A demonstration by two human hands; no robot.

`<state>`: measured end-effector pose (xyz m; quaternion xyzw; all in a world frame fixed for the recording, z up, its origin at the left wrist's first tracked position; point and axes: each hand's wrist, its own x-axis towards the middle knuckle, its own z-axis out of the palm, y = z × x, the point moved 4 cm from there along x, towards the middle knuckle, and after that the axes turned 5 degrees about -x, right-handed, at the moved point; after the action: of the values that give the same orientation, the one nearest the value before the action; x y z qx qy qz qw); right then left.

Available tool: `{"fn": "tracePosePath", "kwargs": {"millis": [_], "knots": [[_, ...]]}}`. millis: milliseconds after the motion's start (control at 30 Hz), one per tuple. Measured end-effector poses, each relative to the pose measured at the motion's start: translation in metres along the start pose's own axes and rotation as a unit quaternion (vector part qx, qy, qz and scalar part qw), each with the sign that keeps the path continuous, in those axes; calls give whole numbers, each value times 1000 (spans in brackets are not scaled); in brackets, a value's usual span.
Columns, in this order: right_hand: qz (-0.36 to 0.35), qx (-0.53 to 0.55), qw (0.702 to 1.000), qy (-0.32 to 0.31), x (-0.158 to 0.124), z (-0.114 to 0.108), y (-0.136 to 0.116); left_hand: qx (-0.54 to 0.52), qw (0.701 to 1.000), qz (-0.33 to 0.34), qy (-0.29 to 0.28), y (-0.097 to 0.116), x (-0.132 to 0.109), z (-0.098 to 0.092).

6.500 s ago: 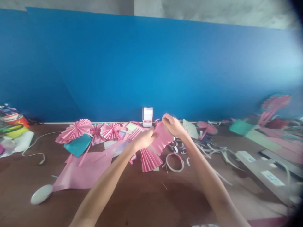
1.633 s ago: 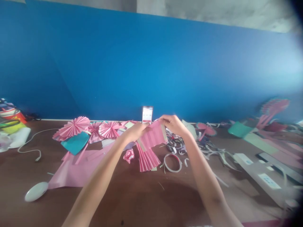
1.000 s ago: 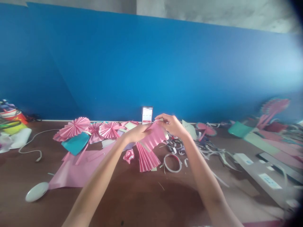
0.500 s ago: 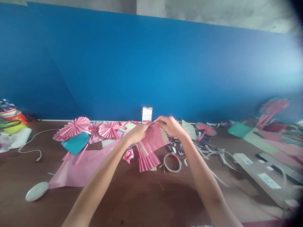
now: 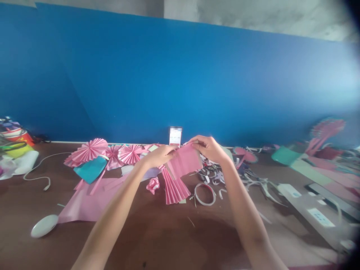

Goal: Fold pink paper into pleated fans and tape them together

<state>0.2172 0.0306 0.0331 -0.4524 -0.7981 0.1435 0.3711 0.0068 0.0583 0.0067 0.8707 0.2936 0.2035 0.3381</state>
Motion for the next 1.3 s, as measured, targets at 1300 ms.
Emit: {"fn": "tracePosePath", "kwargs": {"millis": [1300], "knots": [[49, 101, 988, 109, 1, -12, 12, -58, 997, -52, 9, 3, -12, -11]]}}
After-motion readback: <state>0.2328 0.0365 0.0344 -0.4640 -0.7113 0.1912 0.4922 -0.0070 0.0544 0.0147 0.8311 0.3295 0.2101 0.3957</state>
